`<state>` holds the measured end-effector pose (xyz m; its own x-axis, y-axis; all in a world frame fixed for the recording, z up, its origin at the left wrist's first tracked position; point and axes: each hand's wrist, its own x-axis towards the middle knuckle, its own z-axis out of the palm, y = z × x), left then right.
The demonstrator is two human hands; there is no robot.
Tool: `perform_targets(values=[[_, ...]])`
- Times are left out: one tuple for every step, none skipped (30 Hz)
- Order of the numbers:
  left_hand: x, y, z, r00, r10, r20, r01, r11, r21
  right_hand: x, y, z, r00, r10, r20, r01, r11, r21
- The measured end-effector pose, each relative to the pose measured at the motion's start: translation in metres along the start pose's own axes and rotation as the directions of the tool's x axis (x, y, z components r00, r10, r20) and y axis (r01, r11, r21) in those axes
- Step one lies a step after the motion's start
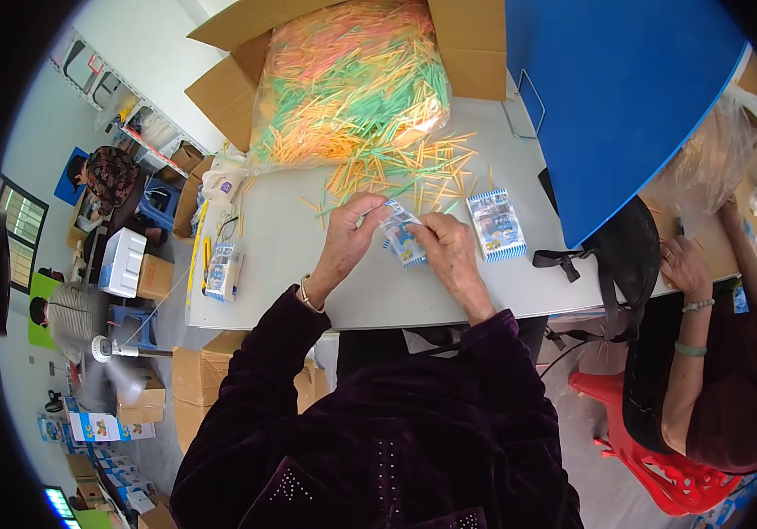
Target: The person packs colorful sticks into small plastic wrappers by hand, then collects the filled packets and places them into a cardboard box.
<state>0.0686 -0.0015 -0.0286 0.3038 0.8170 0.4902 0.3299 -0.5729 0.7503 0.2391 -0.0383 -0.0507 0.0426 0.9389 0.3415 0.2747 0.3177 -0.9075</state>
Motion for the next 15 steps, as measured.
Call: perform_targets(values=[[-0.001, 0.0, -0.001, 1.0, 0.002, -0.002, -0.002, 1.0, 0.004, 0.0, 0.0, 0.002, 1.0, -0.005, 0.001, 0.005, 1.0, 0.003], [-0.003, -0.001, -0.003, 0.999, -0.043, -0.016, 0.043, 0.999, -0.001, 0.001, 0.0, 0.004, 1.0, -0.009, 0.029, 0.009, 1.0, -0.006], [-0.004, -0.002, -0.004, 0.996, -0.088, -0.03, 0.088, 0.996, -0.006, 0.001, 0.001, 0.006, 0.998, -0.013, 0.058, 0.014, 1.0, -0.015], [-0.005, -0.004, -0.006, 0.996, -0.085, -0.033, 0.085, 0.996, -0.001, 0.001, 0.004, 0.01, 0.998, -0.019, 0.059, 0.019, 1.0, -0.011], [-0.006, -0.007, -0.008, 0.996, -0.087, -0.014, 0.087, 0.996, 0.023, 0.001, 0.008, 0.014, 0.998, -0.016, 0.064, 0.015, 1.0, 0.01], [-0.005, -0.01, -0.01, 0.996, -0.088, 0.005, 0.088, 0.995, 0.047, 0.001, 0.01, 0.016, 0.998, -0.013, 0.069, 0.011, 0.999, 0.03], [-0.003, -0.013, -0.012, 0.996, -0.085, 0.001, 0.084, 0.995, 0.05, 0.001, 0.01, 0.017, 0.997, -0.019, 0.07, 0.017, 0.999, 0.032], [0.0, -0.016, -0.013, 0.997, -0.076, 0.016, 0.076, 0.997, 0.024, 0.0, 0.009, 0.018, 0.998, -0.007, 0.062, 0.004, 0.999, 0.053], [0.004, -0.02, -0.016, 0.997, -0.067, 0.032, 0.067, 0.998, -0.003, 0.001, 0.009, 0.019, 0.998, 0.006, 0.055, -0.01, 0.997, 0.075], [0.012, -0.023, -0.02, 0.997, -0.065, 0.029, 0.065, 0.998, 0.001, 0.001, 0.011, 0.019, 0.998, 0.001, 0.056, -0.005, 0.997, 0.077], [0.024, -0.028, -0.027, 0.997, -0.083, -0.002, 0.083, 0.996, 0.029, 0.001, 0.014, 0.018, 0.997, 0.027, 0.07, -0.03, 0.998, 0.046], [0.036, -0.033, -0.034, 0.994, -0.099, -0.034, 0.101, 0.993, 0.056, 0.0, 0.017, 0.018, 0.995, 0.054, 0.082, -0.055, 0.998, 0.014], [0.048, -0.044, -0.038, 0.995, -0.098, -0.037, 0.1, 0.993, 0.058, 0.0, 0.02, 0.019, 0.995, 0.05, 0.084, -0.052, 0.999, 0.014], [0.06, -0.063, -0.042, 0.995, 0.089, -0.051, -0.073, 0.963, 0.26, -0.001, 0.023, 0.021, 0.996, 0.037, 0.08, -0.037, 0.999, -0.008], [0.07, -0.078, -0.044, 0.962, 0.271, -0.024, -0.231, 0.862, 0.452, -0.001, 0.024, 0.022, 0.997, 0.024, 0.074, -0.022, 0.999, -0.029]])
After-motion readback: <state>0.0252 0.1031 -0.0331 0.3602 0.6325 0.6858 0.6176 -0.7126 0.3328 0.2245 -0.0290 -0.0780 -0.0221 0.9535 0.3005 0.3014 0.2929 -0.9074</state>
